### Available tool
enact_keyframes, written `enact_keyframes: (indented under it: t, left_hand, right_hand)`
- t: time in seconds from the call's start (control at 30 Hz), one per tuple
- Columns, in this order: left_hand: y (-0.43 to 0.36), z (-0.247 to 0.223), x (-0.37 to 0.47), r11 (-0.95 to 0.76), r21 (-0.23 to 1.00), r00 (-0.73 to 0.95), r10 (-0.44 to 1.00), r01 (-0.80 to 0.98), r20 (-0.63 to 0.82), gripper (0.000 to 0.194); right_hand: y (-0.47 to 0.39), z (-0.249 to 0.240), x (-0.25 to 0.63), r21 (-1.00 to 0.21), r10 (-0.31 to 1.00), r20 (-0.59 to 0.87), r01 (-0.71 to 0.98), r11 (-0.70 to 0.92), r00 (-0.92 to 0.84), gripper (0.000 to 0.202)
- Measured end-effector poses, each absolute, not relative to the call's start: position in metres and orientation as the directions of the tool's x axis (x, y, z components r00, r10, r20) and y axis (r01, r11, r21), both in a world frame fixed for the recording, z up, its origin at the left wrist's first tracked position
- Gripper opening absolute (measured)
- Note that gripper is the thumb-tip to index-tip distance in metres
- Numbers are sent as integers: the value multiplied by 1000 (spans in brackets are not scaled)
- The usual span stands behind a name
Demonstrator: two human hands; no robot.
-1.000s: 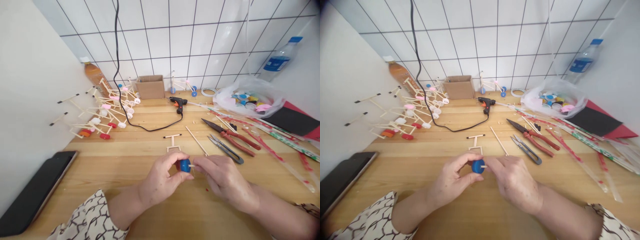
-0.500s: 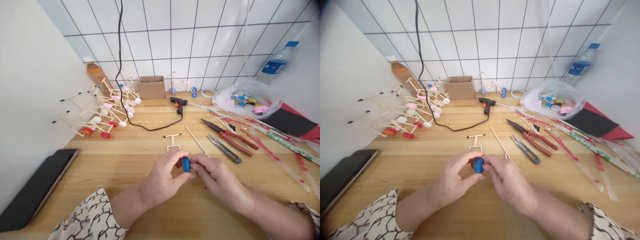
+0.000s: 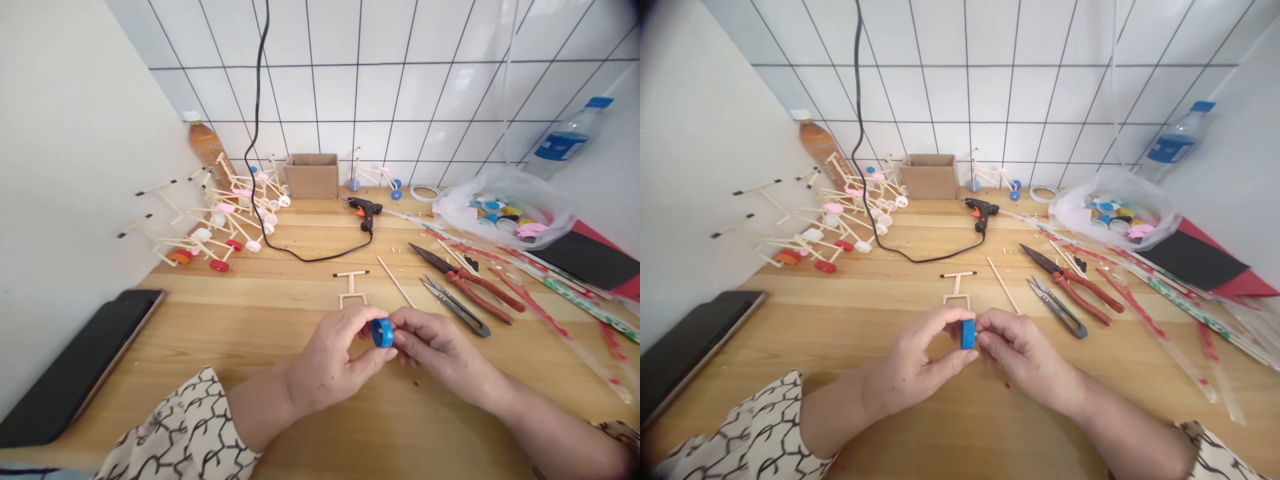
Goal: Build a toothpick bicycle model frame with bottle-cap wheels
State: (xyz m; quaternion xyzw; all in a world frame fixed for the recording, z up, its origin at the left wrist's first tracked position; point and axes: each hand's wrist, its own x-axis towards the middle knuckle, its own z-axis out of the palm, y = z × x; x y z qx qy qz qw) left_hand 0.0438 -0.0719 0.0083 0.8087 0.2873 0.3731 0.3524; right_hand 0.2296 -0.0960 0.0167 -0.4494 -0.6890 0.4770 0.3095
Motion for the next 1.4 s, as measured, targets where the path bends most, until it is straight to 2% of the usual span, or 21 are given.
enact_keyframes:
  t: [0.1, 0.17, 0.23, 0.3, 0.37, 0.43, 0.5, 0.57, 0.7, 0.73, 0.8, 0.93, 1.0, 1.07, 1.13, 1.27, 1.4]
  left_hand:
    - [-72, 11, 43, -549, 818, 554, 740, 169, 382, 23]
    - [-72, 14, 43, -466, 873, 562, 764, 144, 315, 22]
    - [-73, 18, 42, -341, 933, 570, 792, 115, 219, 20]
    - [-75, 22, 42, -212, 974, 585, 801, 83, 125, 18]
    - [-77, 26, 42, -105, 993, 608, 792, 62, 45, 18]
    - [-79, 28, 42, -19, 999, 622, 783, 49, -15, 19]
    - [-80, 28, 42, 23, 999, 625, 780, 45, -46, 20]
    - [-81, 27, 42, -17, 998, 625, 780, 62, -26, 20]
    - [-81, 25, 40, -197, 976, 623, 776, 94, 97, 17]
    - [-81, 25, 40, -208, 974, 627, 771, 89, 107, 17]
    - [-80, 25, 39, -174, 982, 645, 760, 77, 84, 18]
    - [-79, 26, 40, -63, 997, 659, 752, 53, 13, 20]
    - [-80, 25, 41, -77, 996, 648, 761, 54, 24, 19]
    - [-80, 24, 42, -124, 990, 642, 765, 69, 51, 18]
    - [-80, 23, 42, -141, 987, 644, 762, 74, 60, 18]
    - [-76, 23, 43, -49, 998, 625, 780, 42, 12, 20]
    - [-71, 18, 43, 1, 1000, 591, 807, -5, 2, 25]
  right_hand:
    - [-97, 17, 229, -881, 893, 114, 371, 293, -435, 17]
    - [-100, 17, 228, -800, 870, 217, 430, 418, -443, 17]
    - [-103, 17, 228, -641, 825, 353, 528, 557, -442, 20]
    - [-107, 17, 228, -426, 742, 484, 616, 663, -464, 22]
    - [-109, 20, 227, -243, 660, 542, 655, 715, -520, 21]
    - [-111, 22, 226, -126, 602, 551, 656, 744, -577, 20]
    - [-112, 22, 225, -68, 577, 553, 658, 750, -601, 20]
    - [-114, 21, 223, -120, 612, 547, 670, 733, -572, 20]
    - [-115, 19, 220, -438, 742, 474, 605, 666, -474, 20]
    - [-114, 20, 219, -486, 751, 463, 574, 659, -471, 19]
    - [-113, 21, 220, -492, 734, 476, 546, 679, -485, 20]
    - [-112, 21, 222, -273, 646, 552, 618, 737, -527, 19]
    - [-114, 18, 222, -243, 645, 556, 640, 729, -524, 20]
    - [-115, 16, 221, -317, 681, 532, 627, 711, -503, 20]
    - [-114, 16, 221, -443, 727, 484, 581, 683, -486, 21]
    - [-107, 24, 225, -691, 822, 286, 488, 533, -493, 18]
    - [-102, 33, 234, -781, 881, 81, 519, 347, -467, 13]
